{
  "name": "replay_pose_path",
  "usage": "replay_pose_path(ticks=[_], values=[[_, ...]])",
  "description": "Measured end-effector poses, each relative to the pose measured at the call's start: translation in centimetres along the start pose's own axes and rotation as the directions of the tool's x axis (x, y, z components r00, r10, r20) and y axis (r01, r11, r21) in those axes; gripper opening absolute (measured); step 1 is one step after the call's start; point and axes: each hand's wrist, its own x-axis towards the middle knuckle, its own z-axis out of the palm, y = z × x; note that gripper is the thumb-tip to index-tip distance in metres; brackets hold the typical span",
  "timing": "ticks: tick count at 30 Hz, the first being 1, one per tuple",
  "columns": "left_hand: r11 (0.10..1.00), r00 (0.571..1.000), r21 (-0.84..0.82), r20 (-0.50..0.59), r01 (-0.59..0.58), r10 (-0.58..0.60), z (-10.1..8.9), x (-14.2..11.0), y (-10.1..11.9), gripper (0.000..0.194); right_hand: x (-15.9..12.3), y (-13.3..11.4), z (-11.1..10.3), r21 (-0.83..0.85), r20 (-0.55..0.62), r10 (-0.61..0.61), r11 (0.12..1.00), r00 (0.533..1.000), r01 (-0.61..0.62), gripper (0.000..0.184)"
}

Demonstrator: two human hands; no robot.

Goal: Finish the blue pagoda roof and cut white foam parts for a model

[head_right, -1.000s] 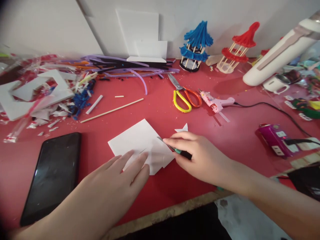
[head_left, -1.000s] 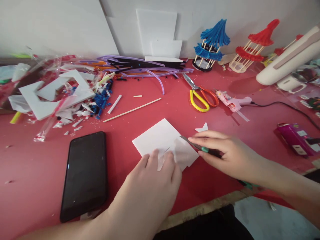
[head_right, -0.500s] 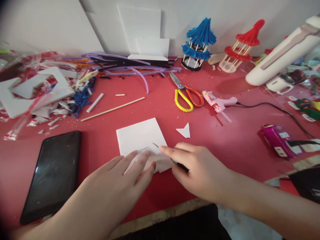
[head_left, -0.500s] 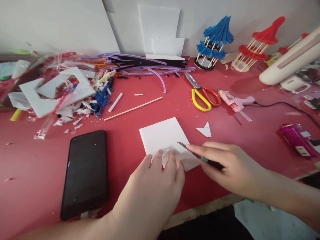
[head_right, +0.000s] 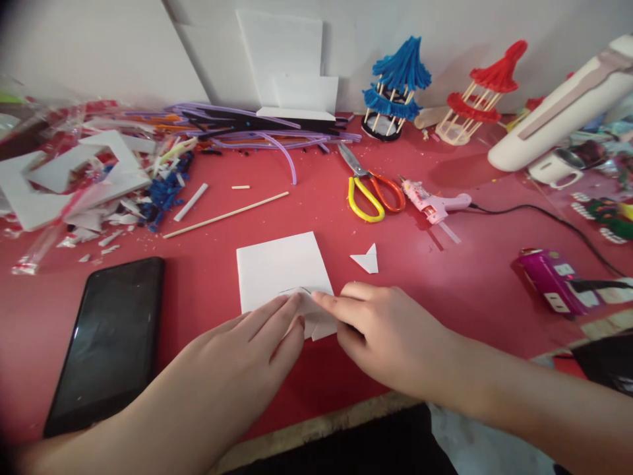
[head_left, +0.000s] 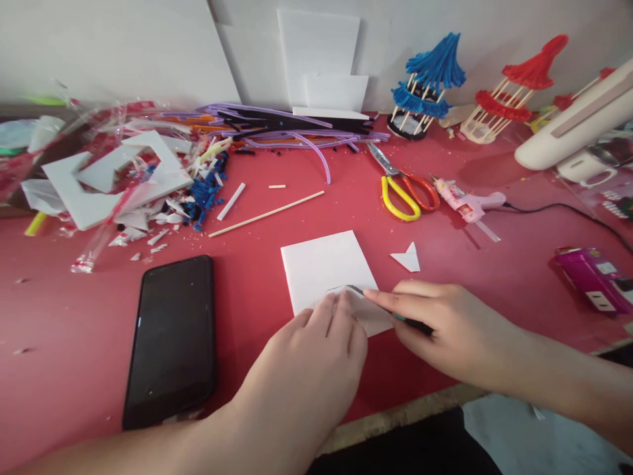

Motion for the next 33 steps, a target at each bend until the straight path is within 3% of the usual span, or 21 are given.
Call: replay_pose_path(ticks=[11,19,25,33], values=[[1.0,0.994,0.003,0.105,0.026,-0.026,0.3,0.2,0.1,0.053,1.1,-1.7,-1.5,-0.231,0.117,-0.032,0.971,0.993,0.059,0.047],[1.0,0.996,0.006,0.09,0.009,-0.01,0.4,0.4,0.2,0.046,1.5,-2.8,-1.4,-0.354,0.229,0.007,0.932,0.973,0.077,0.062],[1.0,0.993,-0.003,0.114,-0.008,0.008,0.3,0.4,0.2,0.04,2.2,-3.2,-1.9,-0.278,0.233,0.023,0.959,0.972,0.044,0.049],[1.0,0.997,-0.029,0.077,0.009,-0.007,0.5,0.5,0.3,0.038,3.1,-3.6,-2.3,-0.282,0.294,0.049,0.959,0.955,0.037,0.049]])
